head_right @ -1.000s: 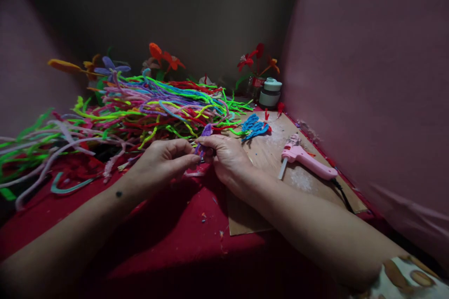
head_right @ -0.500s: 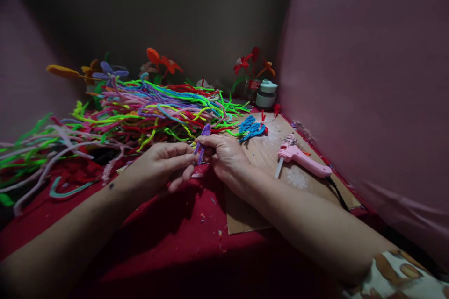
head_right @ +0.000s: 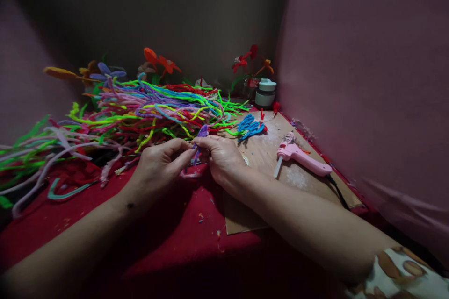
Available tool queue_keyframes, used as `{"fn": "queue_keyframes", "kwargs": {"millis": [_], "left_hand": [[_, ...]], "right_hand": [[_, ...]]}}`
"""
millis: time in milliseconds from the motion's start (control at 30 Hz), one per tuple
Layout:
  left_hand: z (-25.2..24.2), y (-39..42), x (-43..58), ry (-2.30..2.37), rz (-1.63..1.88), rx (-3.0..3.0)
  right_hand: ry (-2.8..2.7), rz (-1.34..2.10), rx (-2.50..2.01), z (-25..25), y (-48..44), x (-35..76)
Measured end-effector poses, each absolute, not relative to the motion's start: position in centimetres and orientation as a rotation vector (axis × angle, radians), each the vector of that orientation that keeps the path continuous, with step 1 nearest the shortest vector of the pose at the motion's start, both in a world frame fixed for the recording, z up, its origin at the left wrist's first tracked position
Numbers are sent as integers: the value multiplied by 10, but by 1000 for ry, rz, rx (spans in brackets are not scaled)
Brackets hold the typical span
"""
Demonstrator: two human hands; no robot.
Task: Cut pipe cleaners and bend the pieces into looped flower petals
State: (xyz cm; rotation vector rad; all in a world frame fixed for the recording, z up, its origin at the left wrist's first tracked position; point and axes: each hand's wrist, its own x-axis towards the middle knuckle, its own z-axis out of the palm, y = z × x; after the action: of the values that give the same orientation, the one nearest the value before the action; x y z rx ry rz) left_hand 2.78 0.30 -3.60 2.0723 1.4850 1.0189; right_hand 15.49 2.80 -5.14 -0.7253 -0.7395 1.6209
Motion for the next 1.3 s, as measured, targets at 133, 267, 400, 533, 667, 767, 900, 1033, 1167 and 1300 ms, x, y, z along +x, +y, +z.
{"fn": "queue_keyframes", "kwargs": {"millis": [133, 267, 400, 533, 667, 767, 900, 1033, 1167, 1300], "left_hand": [[-30, -1, 33, 1375, 999, 1753], [-26, -1, 33, 1245, 909, 1482], [-26, 1, 30, 1213, 831, 1414], [-21, 2, 22, 1163, 722, 1344], [-17, 4, 15, 1250, 809, 1466], [-21, 6, 13, 1262, 1059, 1783], [-34, 8, 12, 1140, 1086, 2360], [-40, 8, 9, 1157, 1083, 2657], [-30, 5, 8, 1057, 1165, 2565], [-20, 1, 7, 958, 1157, 2299]], "right_hand": [[-686, 1675, -739, -53, 30, 156], [-684, 1684, -735, -54, 31, 155], [-689, 1704, -759, -53, 30, 155], [-667, 1681, -770, -49, 36, 160], [-595, 1630, -791, -47, 44, 165], [-560, 1677, -787, -48, 46, 165], [-579, 1795, -770, -47, 40, 163], [-619, 1825, -750, -46, 36, 162], [-712, 1809, -707, -47, 35, 162], [-801, 1804, -728, -47, 32, 159]]}}
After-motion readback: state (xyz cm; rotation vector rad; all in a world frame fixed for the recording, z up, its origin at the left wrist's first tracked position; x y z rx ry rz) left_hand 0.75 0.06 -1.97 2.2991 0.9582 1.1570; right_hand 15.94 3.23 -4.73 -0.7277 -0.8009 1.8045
